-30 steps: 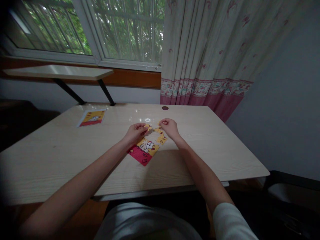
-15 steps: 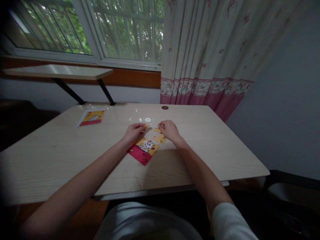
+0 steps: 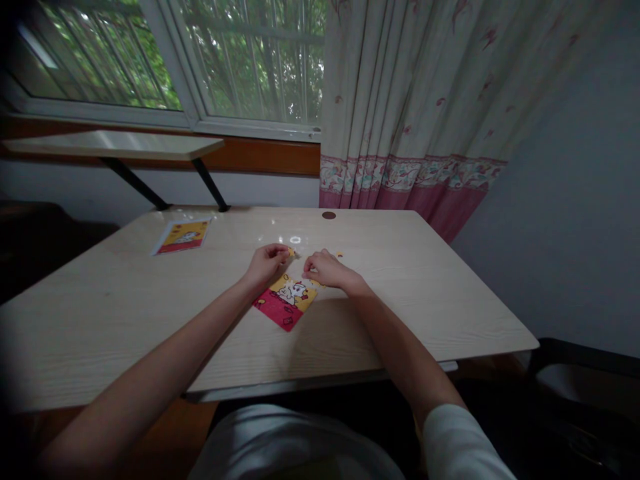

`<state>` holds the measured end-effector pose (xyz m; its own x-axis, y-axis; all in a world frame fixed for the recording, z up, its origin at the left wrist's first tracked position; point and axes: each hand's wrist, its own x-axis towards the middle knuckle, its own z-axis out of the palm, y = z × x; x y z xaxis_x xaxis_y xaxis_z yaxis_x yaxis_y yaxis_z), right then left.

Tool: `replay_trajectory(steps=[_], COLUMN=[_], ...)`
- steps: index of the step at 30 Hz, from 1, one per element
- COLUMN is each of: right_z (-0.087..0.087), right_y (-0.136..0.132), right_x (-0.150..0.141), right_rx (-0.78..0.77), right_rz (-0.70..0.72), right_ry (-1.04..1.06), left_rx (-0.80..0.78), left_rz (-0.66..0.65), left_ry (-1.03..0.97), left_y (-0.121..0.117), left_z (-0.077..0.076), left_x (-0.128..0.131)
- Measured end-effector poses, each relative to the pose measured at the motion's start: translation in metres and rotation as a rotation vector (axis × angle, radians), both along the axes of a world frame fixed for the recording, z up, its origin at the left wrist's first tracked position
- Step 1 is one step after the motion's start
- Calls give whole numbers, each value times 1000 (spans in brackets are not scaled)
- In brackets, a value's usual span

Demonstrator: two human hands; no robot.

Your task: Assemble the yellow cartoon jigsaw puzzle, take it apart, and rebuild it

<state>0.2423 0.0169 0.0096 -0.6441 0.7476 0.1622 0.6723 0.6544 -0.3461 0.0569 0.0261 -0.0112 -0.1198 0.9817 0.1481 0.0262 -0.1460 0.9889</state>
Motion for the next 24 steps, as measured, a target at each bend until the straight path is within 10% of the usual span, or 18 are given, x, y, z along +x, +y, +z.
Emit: replay_trajectory(steps=[18, 24], right_z=[1, -1], right_y=[8, 4], right_x=[4, -9], right_rx=[167, -71], right_rz=[-186, -219], right_ry=[306, 582], left_rx=[49, -73], left_rz=[-133, -215], left_ry=[32, -79], left_y=[-4, -17], left_z=[4, 18], left_x=[6, 9])
